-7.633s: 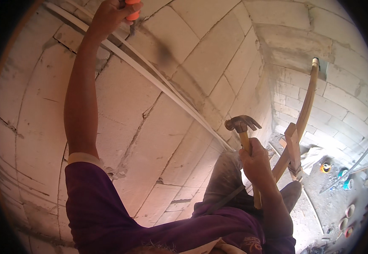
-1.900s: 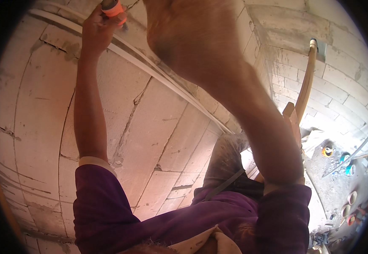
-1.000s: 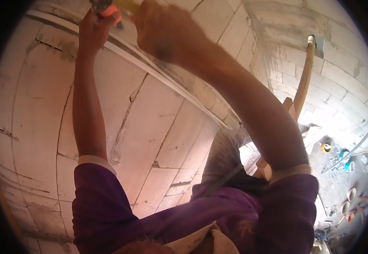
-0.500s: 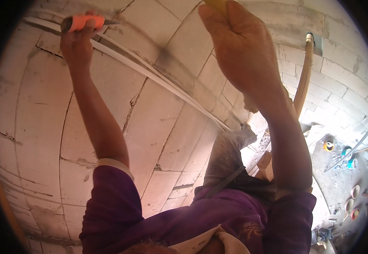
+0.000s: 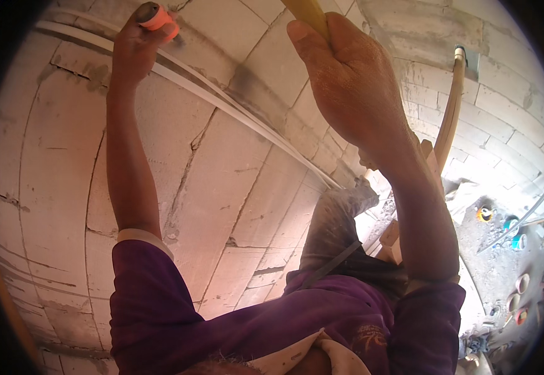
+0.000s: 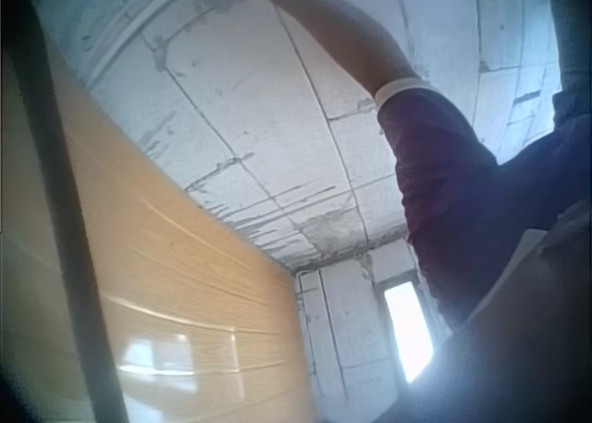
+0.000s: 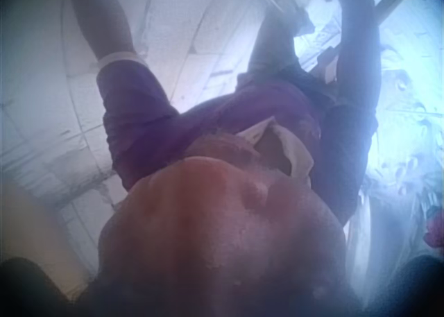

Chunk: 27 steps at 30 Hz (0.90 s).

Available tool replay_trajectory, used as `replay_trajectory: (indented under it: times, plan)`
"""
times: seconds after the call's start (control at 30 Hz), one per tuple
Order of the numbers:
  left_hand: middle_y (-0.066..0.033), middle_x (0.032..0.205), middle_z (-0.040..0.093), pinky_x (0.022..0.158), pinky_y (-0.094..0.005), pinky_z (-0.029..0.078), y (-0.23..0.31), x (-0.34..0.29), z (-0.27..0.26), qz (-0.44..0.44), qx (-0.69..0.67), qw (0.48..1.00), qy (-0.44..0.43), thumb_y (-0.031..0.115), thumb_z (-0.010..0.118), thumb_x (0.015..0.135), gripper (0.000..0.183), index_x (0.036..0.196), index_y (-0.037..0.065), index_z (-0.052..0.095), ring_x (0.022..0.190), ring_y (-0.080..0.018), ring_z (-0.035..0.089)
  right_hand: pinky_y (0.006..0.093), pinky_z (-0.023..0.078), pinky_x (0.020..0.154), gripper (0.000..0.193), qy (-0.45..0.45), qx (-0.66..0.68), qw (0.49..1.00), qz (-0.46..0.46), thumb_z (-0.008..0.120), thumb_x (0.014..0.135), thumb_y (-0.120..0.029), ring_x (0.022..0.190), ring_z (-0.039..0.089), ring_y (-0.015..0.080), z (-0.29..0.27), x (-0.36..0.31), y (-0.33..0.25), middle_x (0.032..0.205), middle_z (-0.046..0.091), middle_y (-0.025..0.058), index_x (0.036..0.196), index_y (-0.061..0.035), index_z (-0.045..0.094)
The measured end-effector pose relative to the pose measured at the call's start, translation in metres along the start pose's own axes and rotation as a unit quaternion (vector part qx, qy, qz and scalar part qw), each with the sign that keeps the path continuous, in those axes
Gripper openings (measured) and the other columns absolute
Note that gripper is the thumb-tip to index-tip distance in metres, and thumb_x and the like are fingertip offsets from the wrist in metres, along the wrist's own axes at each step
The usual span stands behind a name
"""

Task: The person uses a hammer and a chisel to chip away at the mortar joints of a white tiled wall. They are working on a horizontal line, likely to create a channel for a white pipe that is already partially installed along the wall.

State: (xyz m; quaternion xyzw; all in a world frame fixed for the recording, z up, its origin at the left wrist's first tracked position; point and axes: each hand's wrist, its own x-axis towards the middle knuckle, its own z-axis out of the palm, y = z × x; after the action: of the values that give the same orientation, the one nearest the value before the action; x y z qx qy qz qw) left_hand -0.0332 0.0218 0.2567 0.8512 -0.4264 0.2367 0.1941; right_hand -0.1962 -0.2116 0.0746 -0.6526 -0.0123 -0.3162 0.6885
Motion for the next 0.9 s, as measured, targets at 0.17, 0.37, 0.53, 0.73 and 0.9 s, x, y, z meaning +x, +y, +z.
replay_trajectory:
  times: [0.17, 0.37, 0.53, 0.73, 0.9]
  plan:
    - [-0.003, 0.095, 0.067, 0.079, -0.0303, 0.056, -0.008, 0.002, 0.008, 0.02, -0.035, 0.999, -0.001, 0.011, 0.071, 0.09, 0.024, 0.111, 0.003, 0.062, 0.085, -0.0129, 0.067, 0.0211, 0.029, 0.045, 0.035, 0.052, 0.031, 0.997, -0.048, 0.062, 0.104, -0.044, 0.052, 0.037, 0.0001, 0.009, 0.001, -0.016, 0.063, 0.042, -0.0087, 0.091, -0.0118, 0.06]
    - [-0.0064, 0.092, 0.069, 0.076, -0.0302, 0.057, 0.001, 0.004, 0.009, 0.051, 0.044, 0.998, 0.01, 0.009, 0.071, 0.089, 0.024, 0.11, 0.0, 0.063, 0.083, -0.014, 0.068, 0.0278, 0.037, 0.052, 0.034, 0.046, -0.064, 0.988, -0.133, 0.053, 0.109, -0.031, 0.058, 0.042, 0.0061, -0.001, 0.006, -0.067, 0.065, 0.047, -0.0026, 0.085, -0.0055, 0.056]
    - [-0.0094, 0.09, 0.071, 0.072, -0.0307, 0.057, 0.001, 0.005, 0.009, 0.033, 0.045, 0.998, 0.009, 0.009, 0.071, 0.088, 0.025, 0.109, -0.001, 0.064, 0.078, -0.015, 0.069, 0.025, 0.034, 0.051, 0.035, 0.06, -0.015, 0.975, -0.214, 0.054, 0.109, -0.031, 0.056, 0.037, 0.0043, 0.003, 0.015, -0.075, 0.064, 0.044, -0.0057, 0.085, -0.0057, 0.058]
    - [-0.009, 0.088, 0.071, 0.069, -0.0308, 0.057, 0.003, 0.006, 0.014, 0.022, 0.034, 0.999, 0.008, 0.007, 0.072, 0.088, 0.024, 0.109, -0.002, 0.064, 0.076, -0.0147, 0.069, 0.0281, 0.034, 0.045, 0.031, 0.088, 0.075, 0.943, -0.313, 0.051, 0.11, -0.028, 0.052, 0.041, 0.0076, 0.033, 0.04, -0.051, 0.062, 0.046, -0.0019, 0.088, -0.0056, 0.054]
    - [-0.0075, 0.088, 0.071, 0.068, -0.0295, 0.056, -0.006, 0.006, 0.012, -0.032, 0.048, 0.998, 0.026, 0.003, 0.071, 0.088, 0.023, 0.109, -0.002, 0.064, 0.076, -0.0133, 0.069, 0.0379, 0.042, 0.042, 0.028, -0.127, -0.152, 0.972, -0.126, 0.049, 0.109, -0.024, 0.047, 0.056, 0.0224, 0.038, 0.046, -0.066, 0.059, 0.056, 0.0121, 0.094, -0.0002, 0.05]
